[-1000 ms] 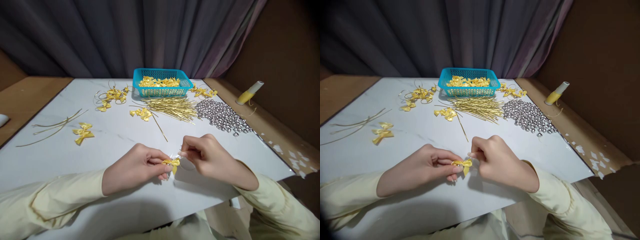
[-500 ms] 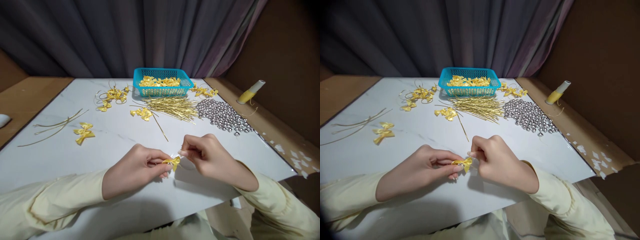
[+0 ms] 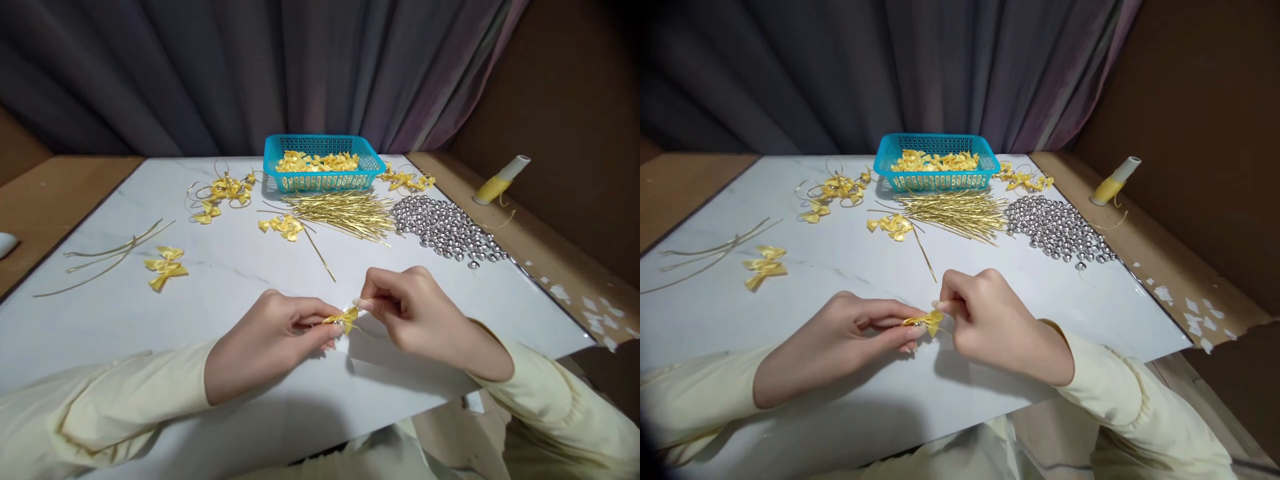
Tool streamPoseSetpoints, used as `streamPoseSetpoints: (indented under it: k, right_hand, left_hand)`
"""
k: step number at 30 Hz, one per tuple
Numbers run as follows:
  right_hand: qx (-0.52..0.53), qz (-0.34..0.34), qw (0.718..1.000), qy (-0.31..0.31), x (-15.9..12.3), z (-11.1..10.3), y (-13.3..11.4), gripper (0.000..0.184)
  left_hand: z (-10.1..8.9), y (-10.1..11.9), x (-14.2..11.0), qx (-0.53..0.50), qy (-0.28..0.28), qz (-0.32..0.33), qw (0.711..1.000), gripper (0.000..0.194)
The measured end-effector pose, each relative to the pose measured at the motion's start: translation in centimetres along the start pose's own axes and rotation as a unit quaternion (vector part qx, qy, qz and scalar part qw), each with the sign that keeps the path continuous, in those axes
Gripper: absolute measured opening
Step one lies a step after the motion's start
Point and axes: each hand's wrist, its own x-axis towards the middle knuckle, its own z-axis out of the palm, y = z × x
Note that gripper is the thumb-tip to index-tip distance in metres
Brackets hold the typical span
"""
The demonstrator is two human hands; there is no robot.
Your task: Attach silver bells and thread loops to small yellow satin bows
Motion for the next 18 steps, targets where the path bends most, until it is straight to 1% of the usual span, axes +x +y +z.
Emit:
streamPoseSetpoints:
  k: [11, 14, 18]
  right_hand:
    - [-0.006, 0.010, 1.000, 0.006, 0.02, -0.03, 0.02, 0.014]
    - [-0.008, 0.014, 1.000, 0.013, 0.05, 0.05, 0.11, 0.014]
    - [-0.008, 0.017, 1.000, 0.006, 0.05, 0.18, 0.33, 0.014]
  left_hand:
    - [0.11, -0.14, 0.10, -0.045, 0.006, -0.017, 0.999, 0.021]
    - [0.17, -0.01, 0.14, -0.062, 0.015, -0.027, 0.998, 0.020]
    - [0.26, 0.10, 0.20, -0.089, 0.015, -0.048, 0.995, 0.019]
